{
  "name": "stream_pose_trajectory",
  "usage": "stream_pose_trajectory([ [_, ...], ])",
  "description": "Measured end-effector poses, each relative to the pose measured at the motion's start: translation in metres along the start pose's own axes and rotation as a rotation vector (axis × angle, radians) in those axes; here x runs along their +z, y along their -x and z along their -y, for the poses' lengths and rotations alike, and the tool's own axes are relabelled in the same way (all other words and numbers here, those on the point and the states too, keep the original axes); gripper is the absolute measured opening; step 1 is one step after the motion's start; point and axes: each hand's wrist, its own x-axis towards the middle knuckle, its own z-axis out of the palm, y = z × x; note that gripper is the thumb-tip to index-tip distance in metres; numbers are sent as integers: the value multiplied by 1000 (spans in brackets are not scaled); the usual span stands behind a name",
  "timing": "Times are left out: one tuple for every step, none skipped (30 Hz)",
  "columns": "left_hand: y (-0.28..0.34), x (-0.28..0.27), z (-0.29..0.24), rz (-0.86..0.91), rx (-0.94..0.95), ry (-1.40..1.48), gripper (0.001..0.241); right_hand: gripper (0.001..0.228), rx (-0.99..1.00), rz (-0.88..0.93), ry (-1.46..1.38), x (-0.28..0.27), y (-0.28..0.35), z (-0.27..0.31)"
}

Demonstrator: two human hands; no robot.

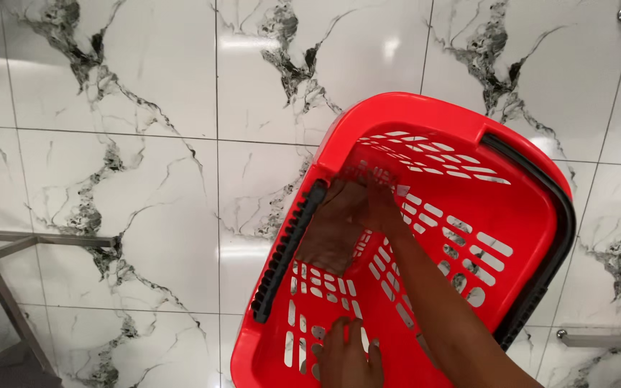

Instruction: The person picks up pants and shorts from a red basket and secures them onto clothes hangers using clips before hanging the hangers onto a metal clothing rack.

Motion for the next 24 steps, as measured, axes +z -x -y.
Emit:
stream_pose_trajectory([
  [-2, -3, -4, 3, 0, -1, 49, 53, 4, 1, -1, 9, -10, -15],
  [-2, -6, -8, -2, -70, 82, 45, 64, -25, 45, 2, 18, -18, -29],
  [4, -9, -14, -5, -143, 170, 41, 76, -54, 93, 8, 25, -22, -42],
  [7, -28, -22, -1, -146, 172, 41, 76, -50, 98, 10, 24, -14, -38],
  [15, -44, -32, 6, -211, 379, 43, 77, 2, 131, -45, 20, -3, -35],
  [25, -62, -43, 12, -277, 587, 45, 79, 56, 164, -99, 15, 11, -31],
  [31, -74, -48, 10, -270, 591, 45, 79, 52, 158, -95, 15, 32, -28],
  [41, -86, -53, -34, -310, 745, 58, 79, -18, 170, -37, 14, 55, -24],
  [51, -100, -59, -83, -348, 902, 71, 80, -94, 182, 20, 12, 76, -18],
  [57, -105, -61, -89, -339, 908, 71, 80, -103, 176, 25, -5, 109, 3],
  [68, -109, -61, -248, -222, 907, 68, 52, -178, 198, -4, -20, 146, 24],
  [80, -114, -60, -407, -105, 902, 65, 26, -252, 221, -33, -35, 184, 46],
  [91, -123, -57, -419, -97, 911, 65, 26, -267, 217, -24, -55, 217, 72],
  [103, -132, -54, -580, 108, 780, 45, 27, -374, 229, 37, -75, 252, 97],
  [117, -141, -52, -733, 315, 636, 34, 29, -478, 236, 98, -98, 289, 122],
  [141, -159, -61, -744, 325, 643, 34, 29, -488, 227, 108, -120, 314, 137],
  [166, -177, -67, -530, 371, 688, 38, 32, -431, 283, 83, -140, 340, 152],
  [194, -195, -72, -314, 416, 725, 45, 36, -373, 338, 60, -160, 367, 168],
  [220, -202, -80, -330, 433, 728, 45, 36, -389, 324, 71, -180, 387, 181],
  [247, -209, -88, -219, 368, 795, 44, 48, -416, 306, -12, -200, 407, 195],
  [274, -216, -95, -106, 300, 855, 45, 60, -444, 289, -100, -219, 427, 208],
  [287, -213, -94, -122, 317, 854, 45, 60, -463, 277, -92, -232, 441, 213],
  [303, -206, -93, -141, 330, 958, 45, 65, -493, 230, -118, -246, 457, 217],
  [318, -199, -90, -159, 345, 1062, 47, 73, -524, 184, -145, -257, 473, 221],
])
